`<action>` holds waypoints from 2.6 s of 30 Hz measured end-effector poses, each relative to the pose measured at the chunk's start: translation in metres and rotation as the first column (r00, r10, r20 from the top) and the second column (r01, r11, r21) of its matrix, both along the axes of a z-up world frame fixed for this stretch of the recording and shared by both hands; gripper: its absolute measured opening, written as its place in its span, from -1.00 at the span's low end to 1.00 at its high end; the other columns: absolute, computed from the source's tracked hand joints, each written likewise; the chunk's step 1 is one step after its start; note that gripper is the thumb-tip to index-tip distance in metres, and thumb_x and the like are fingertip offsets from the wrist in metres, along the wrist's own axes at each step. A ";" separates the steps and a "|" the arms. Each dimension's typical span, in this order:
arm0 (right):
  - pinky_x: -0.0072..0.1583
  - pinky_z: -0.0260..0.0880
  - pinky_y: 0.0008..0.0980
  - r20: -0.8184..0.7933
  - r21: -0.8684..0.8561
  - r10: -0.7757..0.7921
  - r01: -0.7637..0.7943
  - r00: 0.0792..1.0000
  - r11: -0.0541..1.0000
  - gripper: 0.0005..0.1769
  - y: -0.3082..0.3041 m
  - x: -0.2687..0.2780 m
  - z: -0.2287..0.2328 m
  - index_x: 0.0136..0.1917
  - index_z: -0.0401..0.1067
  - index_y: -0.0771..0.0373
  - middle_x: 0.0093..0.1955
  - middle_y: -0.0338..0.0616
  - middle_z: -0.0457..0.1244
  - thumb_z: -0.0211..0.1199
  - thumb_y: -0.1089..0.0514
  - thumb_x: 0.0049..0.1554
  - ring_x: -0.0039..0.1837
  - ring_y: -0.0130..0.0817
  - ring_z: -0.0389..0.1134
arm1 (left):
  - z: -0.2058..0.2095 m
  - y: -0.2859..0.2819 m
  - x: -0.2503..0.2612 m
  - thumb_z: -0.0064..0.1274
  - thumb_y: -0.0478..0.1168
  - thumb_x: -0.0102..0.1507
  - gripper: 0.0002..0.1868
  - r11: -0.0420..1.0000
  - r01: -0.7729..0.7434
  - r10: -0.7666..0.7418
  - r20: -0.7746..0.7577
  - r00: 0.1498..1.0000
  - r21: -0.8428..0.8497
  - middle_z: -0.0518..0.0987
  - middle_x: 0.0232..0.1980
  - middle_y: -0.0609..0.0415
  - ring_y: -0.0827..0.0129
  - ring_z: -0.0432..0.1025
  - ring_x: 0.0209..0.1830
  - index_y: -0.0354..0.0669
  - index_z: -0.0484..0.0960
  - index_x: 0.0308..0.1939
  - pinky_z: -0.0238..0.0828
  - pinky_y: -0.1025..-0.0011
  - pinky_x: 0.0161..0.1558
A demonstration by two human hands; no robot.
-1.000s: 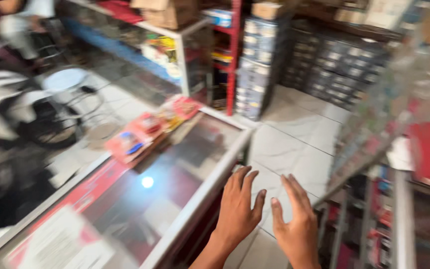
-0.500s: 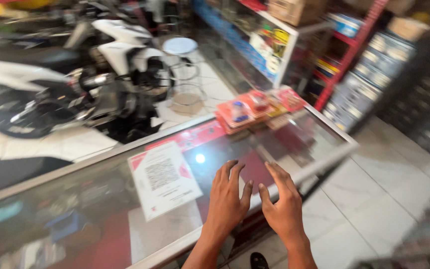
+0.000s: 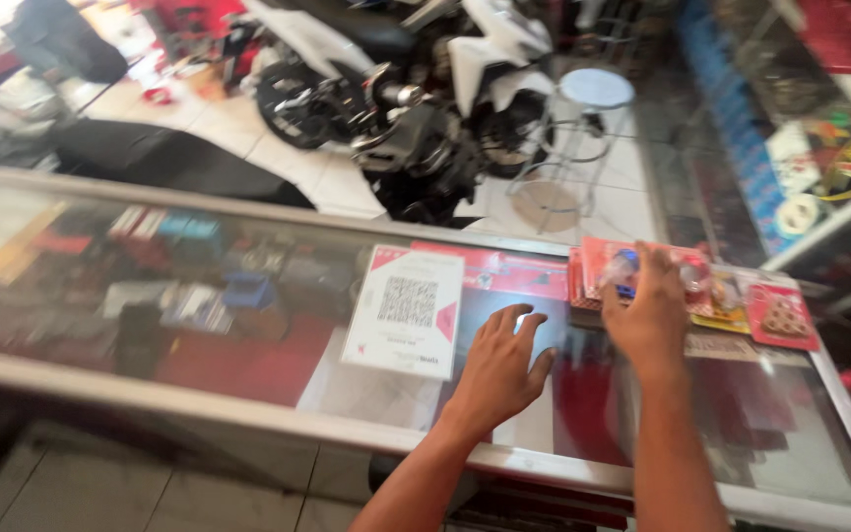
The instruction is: The person removes various packaged motorcycle parts from a display rack, turns them over by hand to look at the labels, and places them on a glass counter. They also pick up items from the counter and place them back onto the rack hooks.
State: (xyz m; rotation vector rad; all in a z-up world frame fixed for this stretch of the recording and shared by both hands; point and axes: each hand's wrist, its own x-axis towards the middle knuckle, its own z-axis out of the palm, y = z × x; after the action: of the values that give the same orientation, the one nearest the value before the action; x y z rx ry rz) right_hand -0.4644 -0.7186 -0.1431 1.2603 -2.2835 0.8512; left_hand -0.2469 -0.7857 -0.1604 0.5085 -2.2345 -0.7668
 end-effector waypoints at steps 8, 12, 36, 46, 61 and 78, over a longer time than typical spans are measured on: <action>0.29 0.26 0.17 0.156 0.261 -0.040 -0.002 0.987 0.965 -0.20 -0.025 -0.018 -0.006 0.49 0.28 0.15 0.55 0.27 0.02 0.40 -0.02 0.03 0.41 0.30 0.14 | -0.003 0.011 -0.018 0.12 -0.11 0.29 -0.55 0.988 -0.154 0.153 0.059 0.986 -0.002 0.49 0.22 -0.16 -0.05 0.34 0.29 -0.28 0.53 0.18 0.26 0.05 0.24; 0.24 0.31 0.15 0.117 0.250 -0.007 -0.023 0.993 0.968 -0.22 -0.030 -0.010 -0.006 0.48 0.31 0.16 0.50 0.24 0.07 0.39 0.02 0.01 0.37 0.29 0.20 | -0.007 0.012 -0.016 0.11 -0.10 0.30 -0.55 0.980 -0.197 0.197 0.042 0.980 0.013 0.50 0.21 -0.14 -0.03 0.35 0.28 -0.28 0.52 0.19 0.27 0.07 0.23; 0.41 0.22 -0.04 0.211 -0.176 0.498 -0.468 0.841 0.866 0.08 -0.038 0.178 0.010 0.52 0.12 0.25 0.42 0.12 0.14 0.57 0.21 -0.20 0.47 0.07 0.15 | -0.008 -0.082 0.068 0.36 -0.14 0.14 -0.24 0.719 0.151 0.049 -0.265 0.963 0.679 0.59 0.06 -0.04 0.35 0.48 0.05 -0.35 0.35 0.31 0.46 0.37 0.04; 0.30 0.35 -0.10 0.375 -0.245 0.498 -0.435 0.781 0.866 0.24 -0.083 0.254 0.002 0.61 -0.05 0.23 0.57 0.16 -0.04 0.58 0.20 -0.19 0.55 0.04 0.07 | -0.033 -0.144 0.141 0.35 -0.14 0.05 -0.14 0.685 0.212 -0.046 -0.249 0.967 0.697 0.54 0.05 0.00 0.35 0.44 0.00 -0.22 0.31 0.37 0.47 0.37 -0.01; 0.31 0.38 -0.10 0.246 -0.253 0.336 -0.275 0.909 0.928 -0.19 -0.108 0.311 -0.028 0.45 0.28 0.17 0.46 0.13 0.14 0.47 0.26 -0.04 0.42 0.10 0.28 | -0.014 -0.143 0.156 0.22 -0.01 0.25 -0.66 0.425 0.198 0.311 -0.348 0.884 0.883 0.60 -0.33 0.15 0.55 0.43 -0.39 -0.25 0.68 -0.18 0.36 0.53 -0.38; -0.02 0.46 -0.37 0.597 -0.374 0.235 0.006 0.767 0.927 -0.07 -0.070 0.305 -0.008 0.48 0.24 0.20 0.28 -0.11 0.26 0.53 0.27 -0.12 0.11 -0.36 0.39 | 0.001 -0.130 0.156 0.18 -0.13 0.26 -0.44 0.296 0.398 0.006 -0.418 0.908 0.868 0.54 0.06 -0.02 0.37 0.46 0.02 -0.30 0.36 0.25 0.43 0.40 0.01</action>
State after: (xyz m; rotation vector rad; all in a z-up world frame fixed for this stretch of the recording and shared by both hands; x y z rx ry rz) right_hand -0.1595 -0.7882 -0.1508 1.0513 -2.3569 1.8917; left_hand -0.0907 -0.9157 -0.1598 0.5397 -1.2619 -2.1818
